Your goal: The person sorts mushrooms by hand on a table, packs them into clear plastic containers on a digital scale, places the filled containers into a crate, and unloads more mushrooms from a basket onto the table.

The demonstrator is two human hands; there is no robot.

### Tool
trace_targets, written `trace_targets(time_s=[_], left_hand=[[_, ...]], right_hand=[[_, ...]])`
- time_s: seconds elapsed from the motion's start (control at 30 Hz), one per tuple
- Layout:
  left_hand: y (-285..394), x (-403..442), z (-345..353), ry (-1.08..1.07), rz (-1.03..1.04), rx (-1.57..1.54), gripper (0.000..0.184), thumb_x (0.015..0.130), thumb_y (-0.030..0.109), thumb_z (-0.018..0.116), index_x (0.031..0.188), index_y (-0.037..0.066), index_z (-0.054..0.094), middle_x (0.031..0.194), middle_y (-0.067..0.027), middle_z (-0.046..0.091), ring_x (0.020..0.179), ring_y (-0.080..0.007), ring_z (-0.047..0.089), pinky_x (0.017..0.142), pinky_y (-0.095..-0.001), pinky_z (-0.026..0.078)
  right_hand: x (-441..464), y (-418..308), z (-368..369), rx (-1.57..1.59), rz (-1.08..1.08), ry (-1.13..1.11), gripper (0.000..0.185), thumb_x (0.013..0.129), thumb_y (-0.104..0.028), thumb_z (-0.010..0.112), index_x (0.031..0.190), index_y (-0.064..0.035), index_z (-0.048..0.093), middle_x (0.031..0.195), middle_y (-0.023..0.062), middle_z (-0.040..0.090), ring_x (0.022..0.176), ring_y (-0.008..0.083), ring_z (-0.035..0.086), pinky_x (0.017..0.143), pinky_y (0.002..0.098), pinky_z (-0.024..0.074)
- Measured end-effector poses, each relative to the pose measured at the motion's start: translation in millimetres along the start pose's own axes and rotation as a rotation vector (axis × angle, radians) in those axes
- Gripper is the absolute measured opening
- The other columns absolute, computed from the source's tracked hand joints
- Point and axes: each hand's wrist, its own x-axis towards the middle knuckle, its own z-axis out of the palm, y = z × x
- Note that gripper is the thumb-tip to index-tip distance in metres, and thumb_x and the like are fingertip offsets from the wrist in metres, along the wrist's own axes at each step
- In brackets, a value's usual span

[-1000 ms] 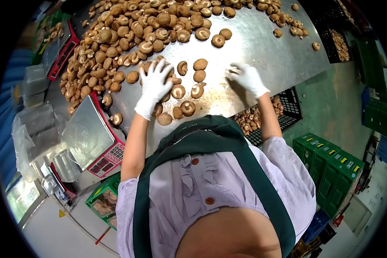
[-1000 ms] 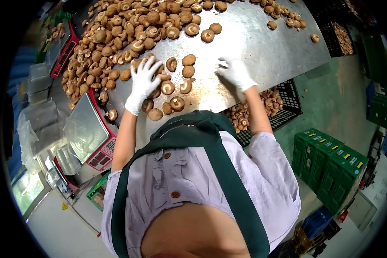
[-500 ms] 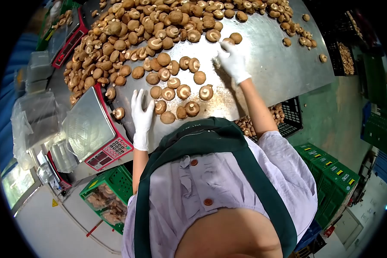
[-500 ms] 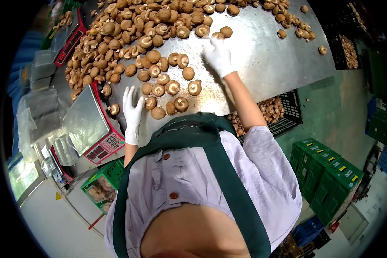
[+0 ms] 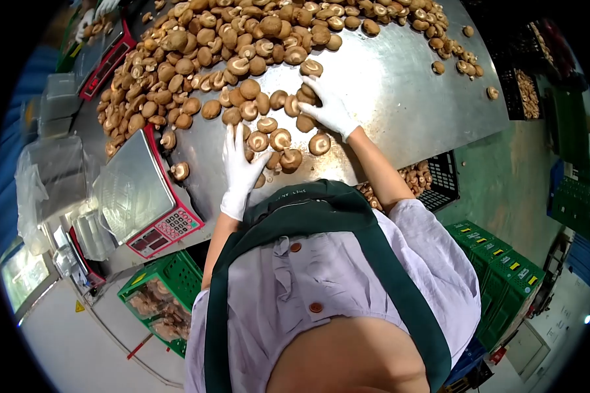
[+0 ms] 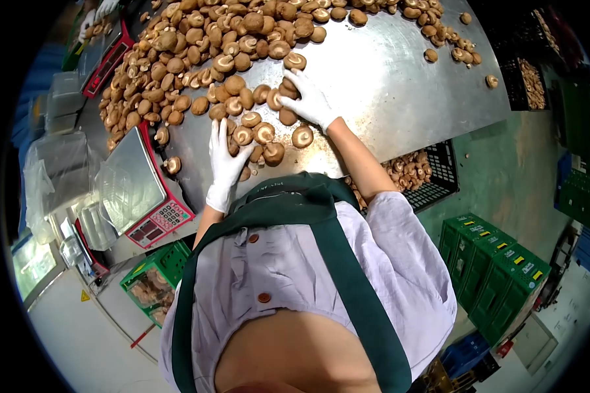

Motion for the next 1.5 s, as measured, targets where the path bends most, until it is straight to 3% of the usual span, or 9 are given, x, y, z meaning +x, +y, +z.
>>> trace_targets(time_s=[0.07, 0.2, 0.33, 0.4, 0.57, 0.8, 0.93, 1.0, 1.5], left_hand=[[-1.6, 11.6, -1.9, -0.013, -0.020, -0.074, 0.092, 0.067, 0.032, 0.081, 0.143, 0.008, 0.034, 0.148, -0.0242, 0.028, 0.134, -0.0405, 0.031, 0.108, -0.0450, 0.029], [-6.7, 10.4, -13.1, -0.152, -0.098, -0.250, 0.094, 0.067, 0.031, 0.082, 0.144, 0.008, 0.033, 0.150, -0.0236, 0.025, 0.136, -0.0385, 0.029, 0.110, -0.0434, 0.027], [-7.9, -14.7, -29.7, -0.280, -0.106, -0.126, 0.107, 0.058, 0.032, 0.087, 0.145, 0.009, 0.031, 0.152, -0.0231, 0.021, 0.137, -0.0385, 0.027, 0.112, -0.0431, 0.026], [4.8, -26.7, -38.0, -0.300, -0.101, -0.015, 0.115, 0.052, 0.035, 0.089, 0.146, 0.010, 0.027, 0.152, -0.0229, 0.020, 0.134, -0.0398, 0.033, 0.108, -0.0446, 0.033], [20.0, -36.9, -38.7, -0.324, -0.220, 0.227, 0.123, 0.050, 0.036, 0.089, 0.149, 0.016, 0.018, 0.151, -0.0222, 0.020, 0.118, -0.0411, 0.047, 0.091, -0.0450, 0.048], [-0.2, 8.7, -24.2, -0.332, -0.259, 0.118, 0.124, 0.054, 0.033, 0.088, 0.150, 0.015, 0.012, 0.145, -0.0226, 0.031, 0.123, -0.0413, 0.045, 0.096, -0.0436, 0.045], [0.5, 19.2, -24.0, -0.383, -0.109, -0.079, 0.116, 0.056, 0.023, 0.086, 0.149, 0.016, 0.017, 0.129, -0.0207, 0.045, 0.116, -0.0394, 0.051, 0.094, -0.0423, 0.046], [2.6, 16.8, -22.5, -0.421, 0.020, -0.122, 0.112, 0.056, 0.018, 0.084, 0.149, 0.019, 0.021, 0.124, -0.0185, 0.047, 0.113, -0.0385, 0.052, 0.093, -0.0421, 0.047], [-9.8, 43.0, -11.1, -0.409, -0.033, -0.400, 0.120, 0.050, 0.011, 0.089, 0.147, 0.004, 0.020, 0.148, -0.0205, 0.029, 0.138, -0.0319, 0.028, 0.113, -0.0371, 0.027]], right_hand=[[-14.2, -18.1, -5.6, 0.373, 0.135, -0.024, 0.070, 0.082, -0.032, 0.070, 0.140, -0.0084, 0.040, 0.140, 0.0192, 0.044, 0.128, 0.0283, 0.045, 0.106, 0.0371, 0.0369], [-43.4, -22.3, -33.4, 0.475, 0.308, 0.067, 0.079, 0.075, -0.026, 0.077, 0.141, -0.0065, 0.038, 0.137, 0.0194, 0.047, 0.126, 0.0263, 0.047, 0.107, 0.0357, 0.0376], [-71.6, -16.4, -60.9, 0.215, 0.440, -0.045, 0.097, 0.064, -0.033, 0.084, 0.143, -0.0063, 0.035, 0.140, 0.0208, 0.044, 0.129, 0.0297, 0.044, 0.106, 0.0369, 0.0395], [-84.8, -5.3, -53.5, -0.133, 0.230, -0.094, 0.104, 0.059, -0.035, 0.086, 0.144, -0.0080, 0.032, 0.144, 0.0221, 0.036, 0.131, 0.0337, 0.040, 0.106, 0.0372, 0.0389], [-78.5, -30.4, -42.9, -0.319, 0.246, -0.209, 0.119, 0.051, -0.034, 0.089, 0.147, -0.0125, 0.023, 0.149, 0.0243, 0.023, 0.130, 0.0396, 0.039, 0.102, 0.0392, 0.0425], [-52.1, -34.1, -31.3, -0.296, 0.228, -0.265, 0.118, 0.050, -0.032, 0.090, 0.147, -0.0108, 0.024, 0.148, 0.0292, 0.023, 0.131, 0.0417, 0.037, 0.106, 0.0390, 0.0378], [-67.9, -46.5, -3.8, -0.179, -0.001, -0.312, 0.109, 0.057, -0.027, 0.087, 0.146, -0.0119, 0.026, 0.149, 0.0267, 0.023, 0.129, 0.0409, 0.040, 0.105, 0.0391, 0.0393], [-78.5, -63.5, 7.8, -0.150, 0.120, -0.365, 0.108, 0.058, -0.023, 0.085, 0.146, -0.0118, 0.024, 0.149, 0.0259, 0.024, 0.129, 0.0427, 0.039, 0.102, 0.0407, 0.0416], [-70.6, -61.8, 28.4, -0.104, 0.208, -0.128, 0.105, 0.065, -0.024, 0.077, 0.148, -0.0040, 0.016, 0.147, 0.0291, 0.023, 0.134, 0.0402, 0.034, 0.105, 0.0379, 0.0375]])
